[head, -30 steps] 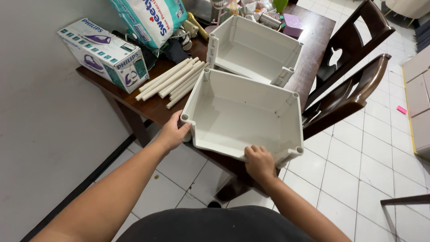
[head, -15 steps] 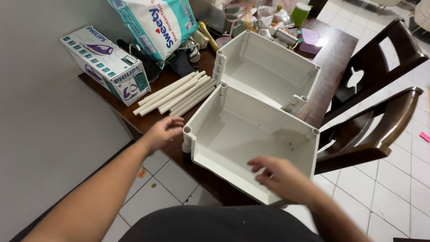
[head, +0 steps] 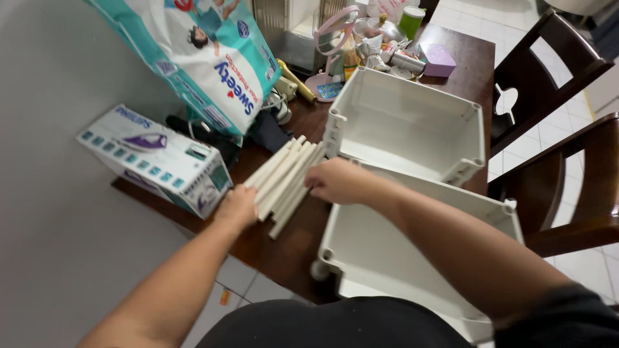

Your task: The person assembles a white plastic storage unit by attaching black caster wheels to the base and inserting vertical support poles into the frame. The person handles the base, wheels, and poles one at a time, securing each component before moving to the next.

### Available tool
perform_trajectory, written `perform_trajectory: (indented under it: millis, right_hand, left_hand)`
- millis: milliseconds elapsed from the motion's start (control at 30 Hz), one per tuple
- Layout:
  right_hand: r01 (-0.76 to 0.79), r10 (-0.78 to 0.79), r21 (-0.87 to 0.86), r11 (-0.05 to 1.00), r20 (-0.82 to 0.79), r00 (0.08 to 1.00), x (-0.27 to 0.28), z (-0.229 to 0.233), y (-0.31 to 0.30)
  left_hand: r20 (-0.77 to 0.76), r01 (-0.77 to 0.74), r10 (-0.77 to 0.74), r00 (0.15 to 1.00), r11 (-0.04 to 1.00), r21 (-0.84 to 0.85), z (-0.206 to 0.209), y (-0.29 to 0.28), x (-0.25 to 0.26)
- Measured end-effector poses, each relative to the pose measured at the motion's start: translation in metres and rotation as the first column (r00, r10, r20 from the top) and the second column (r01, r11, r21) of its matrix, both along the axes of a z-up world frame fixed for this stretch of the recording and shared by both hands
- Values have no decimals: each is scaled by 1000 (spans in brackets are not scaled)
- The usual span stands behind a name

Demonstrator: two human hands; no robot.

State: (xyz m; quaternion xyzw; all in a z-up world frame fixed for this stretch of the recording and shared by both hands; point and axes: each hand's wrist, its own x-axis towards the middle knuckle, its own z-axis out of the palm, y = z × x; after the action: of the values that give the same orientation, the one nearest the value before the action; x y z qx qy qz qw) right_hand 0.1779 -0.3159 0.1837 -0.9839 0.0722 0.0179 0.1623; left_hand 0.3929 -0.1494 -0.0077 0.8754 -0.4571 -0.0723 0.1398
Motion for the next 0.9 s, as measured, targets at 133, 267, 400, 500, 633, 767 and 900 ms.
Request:
perform_trajectory:
  millis: [133,267,400,500,633,767,900]
  right_hand:
    - [-36,-18,-215,976,-245,969,103,-74,13]
    - [-162,-51,-415,895,-455,889,149,-131,23]
    - [-118,-97,-421,899,-455,885,154,-155,30]
    - [-149,-51,-448,881,-404,913,151,-160,34]
    - [-337,91,-499,799,-453,887,152,-150,30]
    - [-387,186,-513,766,-399,898,151,-117,27]
    - [-213,174,-467,858,-125,977,130,-62,0]
  left_hand:
    - [10,69,-72,997,982,174,-6,4,20]
    - [-71,175,-162,984,953,247,10,12,28]
    - [-292,168,-92,952,955,244,12,12,39]
    - [-370,119,-75,926,988,96,-14,14,48]
    - [-427,-10,-39,903,994,-112,-49,15,59]
    - [-311,64,-211,927,904,-422,-58,33,67]
    - [-693,-113,-251,676,894,-434,-37,42,61]
